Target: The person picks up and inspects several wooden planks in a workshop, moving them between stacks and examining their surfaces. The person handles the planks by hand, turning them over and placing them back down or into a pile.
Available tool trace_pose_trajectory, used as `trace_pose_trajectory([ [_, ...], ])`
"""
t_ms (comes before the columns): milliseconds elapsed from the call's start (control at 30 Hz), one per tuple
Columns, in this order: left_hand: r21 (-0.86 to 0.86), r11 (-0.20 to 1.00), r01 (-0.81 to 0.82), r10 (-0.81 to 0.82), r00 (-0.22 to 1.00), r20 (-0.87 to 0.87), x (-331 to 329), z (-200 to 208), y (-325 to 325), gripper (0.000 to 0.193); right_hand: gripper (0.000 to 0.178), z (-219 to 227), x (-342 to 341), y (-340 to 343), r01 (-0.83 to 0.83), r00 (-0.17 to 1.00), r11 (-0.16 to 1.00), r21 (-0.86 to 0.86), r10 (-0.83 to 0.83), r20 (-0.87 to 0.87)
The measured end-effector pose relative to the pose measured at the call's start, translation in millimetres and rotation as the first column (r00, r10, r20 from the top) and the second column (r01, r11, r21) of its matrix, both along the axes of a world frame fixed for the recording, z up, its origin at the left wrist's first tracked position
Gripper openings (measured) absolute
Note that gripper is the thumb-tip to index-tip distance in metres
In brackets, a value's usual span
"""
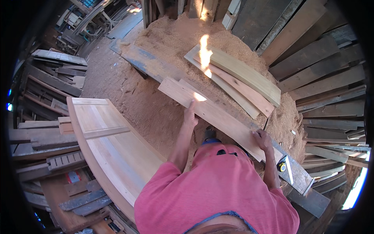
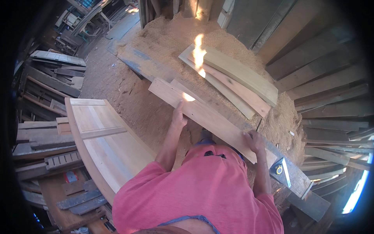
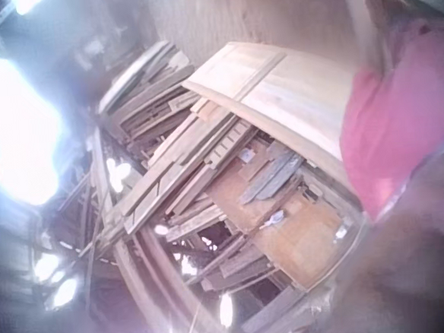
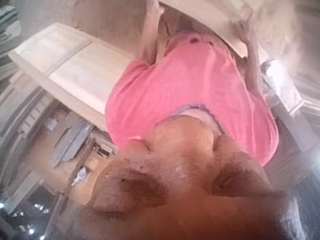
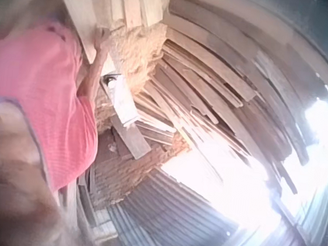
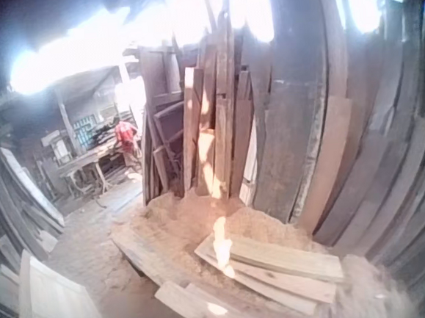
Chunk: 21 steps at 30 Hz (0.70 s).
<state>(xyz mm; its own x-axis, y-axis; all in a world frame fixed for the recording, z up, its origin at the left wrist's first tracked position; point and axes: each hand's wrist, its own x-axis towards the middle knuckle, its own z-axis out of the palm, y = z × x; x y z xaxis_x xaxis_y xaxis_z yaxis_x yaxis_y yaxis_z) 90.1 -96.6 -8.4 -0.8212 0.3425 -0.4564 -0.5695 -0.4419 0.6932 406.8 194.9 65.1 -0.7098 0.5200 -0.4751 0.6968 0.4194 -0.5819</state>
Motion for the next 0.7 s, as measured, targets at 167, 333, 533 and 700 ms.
trace_pose_trajectory([
  [167, -0.946, 0.319, 0.048, -0.443, 0.89, -0.104, -14, -41, -9, 0.113, 0.081, -65, -26, -35, -0.15, 0.949, 0.948, 0.28, 0.059, 0.309],
  [333, -0.934, 0.184, -0.307, -0.815, 0.483, -0.32, -1, -34, -22, 0.112, 0.085, -108, -12, -72, 0.023, 0.968, 0.976, 0.218, -0.077, 0.24],
  [533, -0.971, 0.067, -0.23, -0.991, -0.125, -0.038, -16, -16, 12, 0.115, 0.073, -95, 16, -65, 0.489, 0.827, 0.798, 0.351, -0.552, 0.102],
  [700, -0.973, 0.004, -0.23, -0.873, -0.476, 0.109, -31, -30, 56, 0.125, 0.067, -104, 101, -61, 0.775, 0.523, 0.464, 0.43, -0.852, -0.022],
])
